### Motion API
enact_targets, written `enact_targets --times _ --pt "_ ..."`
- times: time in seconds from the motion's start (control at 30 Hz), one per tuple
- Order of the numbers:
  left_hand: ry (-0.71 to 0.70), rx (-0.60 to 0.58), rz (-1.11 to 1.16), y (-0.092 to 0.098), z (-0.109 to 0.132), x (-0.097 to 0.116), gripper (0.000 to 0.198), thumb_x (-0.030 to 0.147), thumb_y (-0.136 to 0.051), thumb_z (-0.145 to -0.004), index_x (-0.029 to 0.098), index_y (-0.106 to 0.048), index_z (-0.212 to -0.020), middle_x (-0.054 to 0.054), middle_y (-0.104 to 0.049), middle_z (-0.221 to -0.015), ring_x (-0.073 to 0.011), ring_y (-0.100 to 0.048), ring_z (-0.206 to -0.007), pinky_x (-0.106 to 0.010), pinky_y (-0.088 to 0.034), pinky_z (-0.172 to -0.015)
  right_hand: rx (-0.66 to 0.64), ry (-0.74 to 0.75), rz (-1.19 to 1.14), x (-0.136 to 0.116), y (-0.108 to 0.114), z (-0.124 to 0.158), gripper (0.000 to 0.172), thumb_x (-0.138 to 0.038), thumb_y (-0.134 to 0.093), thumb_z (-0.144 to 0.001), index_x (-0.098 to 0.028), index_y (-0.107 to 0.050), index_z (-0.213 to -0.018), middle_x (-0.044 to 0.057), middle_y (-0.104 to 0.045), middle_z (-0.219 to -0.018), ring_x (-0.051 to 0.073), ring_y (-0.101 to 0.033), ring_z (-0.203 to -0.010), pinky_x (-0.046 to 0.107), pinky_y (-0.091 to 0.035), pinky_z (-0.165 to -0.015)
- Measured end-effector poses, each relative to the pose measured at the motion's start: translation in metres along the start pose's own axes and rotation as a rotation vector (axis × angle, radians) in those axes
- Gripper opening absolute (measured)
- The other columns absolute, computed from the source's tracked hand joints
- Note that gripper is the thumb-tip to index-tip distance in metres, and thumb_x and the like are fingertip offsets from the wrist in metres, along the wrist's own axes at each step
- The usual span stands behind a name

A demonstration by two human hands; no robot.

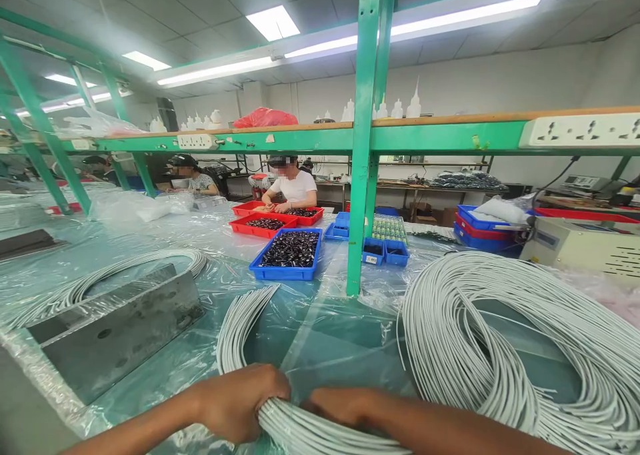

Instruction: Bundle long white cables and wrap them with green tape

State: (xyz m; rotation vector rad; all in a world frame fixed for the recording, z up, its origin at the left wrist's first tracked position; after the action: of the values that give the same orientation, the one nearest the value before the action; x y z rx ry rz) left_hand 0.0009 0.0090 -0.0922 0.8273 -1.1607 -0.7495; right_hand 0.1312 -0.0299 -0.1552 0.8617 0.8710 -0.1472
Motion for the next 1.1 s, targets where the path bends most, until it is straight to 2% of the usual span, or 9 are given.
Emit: enact_targets --times 0.17,0.3,0.43,0.63,0.77,0.9,0.97,1.03,1.1 --pt "0.028 0.07 -0.06 0.002 0.003 0.001 0.023 0.005 -0.048 -0.042 0.018 -0.03 -0.049 0.007 -0.029 -0.047 -0.0075 -0.023 -0.041 -0.022 -0.015 -0.037 0.166 0.003 -0.083 0.004 0.014 0.003 0.024 0.001 -0.049 -0.063 -0.016 -0.037 -0.05 -0.009 -0.029 -0.047 0.006 -0.031 -0.048 0.018 -0.026 -0.047" --pt "0.056 0.101 -0.072 0.0 0.007 -0.002 0.023 0.007 -0.049 -0.043 0.019 -0.031 -0.051 0.006 -0.033 -0.05 -0.0084 -0.027 -0.044 -0.022 -0.017 -0.04 0.378 -0.071 -0.208 0.014 0.033 -0.01 0.012 -0.015 -0.045 -0.072 -0.016 -0.046 -0.06 -0.005 -0.046 -0.052 0.009 -0.048 -0.049 0.018 -0.034 -0.047" --pt "0.126 0.143 -0.095 -0.01 0.006 -0.011 0.021 0.008 -0.049 -0.046 0.019 -0.032 -0.05 0.006 -0.034 -0.048 -0.0091 -0.029 -0.044 -0.023 -0.018 -0.043 0.478 -0.175 -0.433 0.016 0.036 -0.025 0.017 -0.025 -0.036 -0.078 -0.016 -0.049 -0.073 -0.001 -0.052 -0.06 0.01 -0.053 -0.044 0.02 -0.04 -0.041" --pt "0.265 0.219 -0.103 -0.04 0.007 -0.027 0.011 0.011 -0.053 -0.053 0.018 -0.048 -0.058 0.001 -0.054 -0.065 -0.0181 -0.052 -0.068 -0.029 -0.036 -0.07 0.584 -0.195 -0.673 -0.005 0.032 -0.027 0.029 -0.03 -0.027 -0.082 -0.015 -0.051 -0.075 0.003 -0.058 -0.062 0.01 -0.058 -0.052 0.019 -0.044 -0.05" --pt "0.293 0.255 0.002 -0.044 0.015 -0.034 0.02 0.015 -0.06 -0.054 0.019 -0.056 -0.073 0.0 -0.059 -0.079 -0.0198 -0.053 -0.078 -0.032 -0.037 -0.078 0.648 -0.059 -0.66 -0.03 0.027 -0.016 0.031 -0.034 -0.033 -0.081 -0.014 -0.055 -0.074 0.003 -0.059 -0.063 0.012 -0.059 -0.062 0.02 -0.043 -0.058" --pt "0.272 0.185 0.274 -0.036 0.023 -0.042 0.015 0.02 -0.061 -0.056 0.018 -0.053 -0.068 0.004 -0.052 -0.067 -0.0128 -0.046 -0.062 -0.024 -0.038 -0.061 0.662 0.121 -0.537 -0.053 0.013 0.0 0.026 -0.036 -0.047 -0.077 -0.015 -0.058 -0.067 0.0 -0.06 -0.068 0.014 -0.056 -0.071 0.021 -0.04 -0.063" --pt "0.214 0.138 0.313 -0.03 0.024 -0.045 0.01 0.019 -0.059 -0.057 0.018 -0.05 -0.062 0.006 -0.046 -0.059 -0.01 -0.041 -0.057 -0.021 -0.035 -0.055 0.711 0.204 -0.326 -0.055 0.001 0.004 0.02 -0.03 -0.05 -0.078 -0.015 -0.059 -0.068 -0.001 -0.061 -0.07 0.013 -0.055 -0.07 0.02 -0.039 -0.061" --pt "0.17 0.113 0.346 -0.024 0.022 -0.047 0.015 0.015 -0.059 -0.055 0.017 -0.049 -0.066 0.008 -0.043 -0.056 -0.0082 -0.039 -0.053 -0.018 -0.031 -0.048 0.928 0.396 0.154 -0.056 -0.016 0.001 0.015 -0.022 -0.05 -0.079 -0.017 -0.058 -0.067 -0.003 -0.061 -0.068 0.01 -0.053 -0.063 0.019 -0.036 -0.055" --pt "0.17 0.119 0.363 -0.019 0.018 -0.049 0.039 0.011 -0.061 -0.049 0.019 -0.048 -0.085 0.01 -0.045 -0.057 -0.0075 -0.039 -0.049 -0.016 -0.027 -0.042 1.221 0.614 0.689 -0.052 -0.042 -0.008 0.021 -0.014 -0.047 -0.08 -0.018 -0.053 -0.06 -0.004 -0.058 -0.058 0.009 -0.049 -0.051 0.021 -0.032 -0.048"
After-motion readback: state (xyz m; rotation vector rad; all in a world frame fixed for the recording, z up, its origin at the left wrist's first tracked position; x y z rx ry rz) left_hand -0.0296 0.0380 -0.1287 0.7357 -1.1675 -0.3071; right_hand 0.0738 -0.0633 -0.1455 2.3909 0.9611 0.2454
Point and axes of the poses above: each hand's wrist, its own z-axis away from the middle knuckle, its own y-axis out of the back of the hand, x = y × z, the point moved 3 cm from there along -z, towards the middle knuckle
